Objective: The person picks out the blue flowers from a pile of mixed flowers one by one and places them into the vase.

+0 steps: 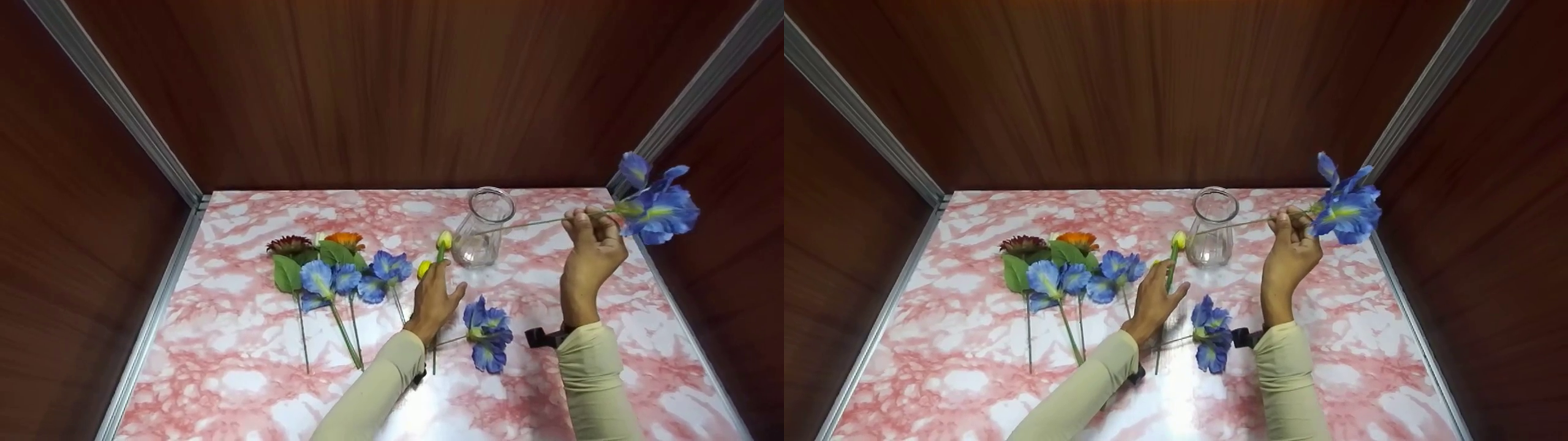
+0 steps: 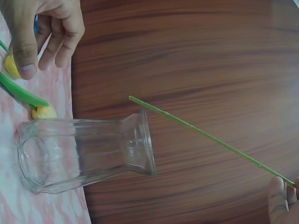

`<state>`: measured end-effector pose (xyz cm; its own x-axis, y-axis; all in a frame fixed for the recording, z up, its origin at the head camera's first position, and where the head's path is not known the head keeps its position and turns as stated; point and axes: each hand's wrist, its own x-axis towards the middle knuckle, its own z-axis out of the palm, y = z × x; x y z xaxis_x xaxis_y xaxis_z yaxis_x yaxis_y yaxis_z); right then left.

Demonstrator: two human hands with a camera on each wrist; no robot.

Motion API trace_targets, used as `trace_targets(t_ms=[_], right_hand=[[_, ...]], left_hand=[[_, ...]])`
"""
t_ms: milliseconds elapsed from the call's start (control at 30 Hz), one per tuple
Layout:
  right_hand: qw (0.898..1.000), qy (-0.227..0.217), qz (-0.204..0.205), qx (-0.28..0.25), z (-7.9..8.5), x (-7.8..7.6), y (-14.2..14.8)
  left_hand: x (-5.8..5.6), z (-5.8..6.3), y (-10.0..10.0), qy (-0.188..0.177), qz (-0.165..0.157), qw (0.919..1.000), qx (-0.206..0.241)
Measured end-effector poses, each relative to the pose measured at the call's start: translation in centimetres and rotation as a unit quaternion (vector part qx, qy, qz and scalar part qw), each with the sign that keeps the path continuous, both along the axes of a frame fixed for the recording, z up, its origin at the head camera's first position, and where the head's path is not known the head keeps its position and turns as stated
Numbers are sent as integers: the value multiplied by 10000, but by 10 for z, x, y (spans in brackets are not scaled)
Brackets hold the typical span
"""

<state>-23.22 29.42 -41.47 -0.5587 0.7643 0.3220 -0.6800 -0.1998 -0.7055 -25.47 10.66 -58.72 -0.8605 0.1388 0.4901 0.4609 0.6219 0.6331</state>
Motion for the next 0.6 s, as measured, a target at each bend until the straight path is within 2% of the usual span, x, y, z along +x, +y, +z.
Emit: trace_targets(t_ms=[300,433,600], right_hand=[[9997,32,-149,-194,12,-5,2],[9990,30,-188,-412,16,-8,4],[9989,22,-251,-406,14,-13,4]], left_hand=[[-14,4,6,361,-50,9993,-39],[-22,4,12,293,-93,9995,-51],[-30,1,18,102,-12,9999,18]])
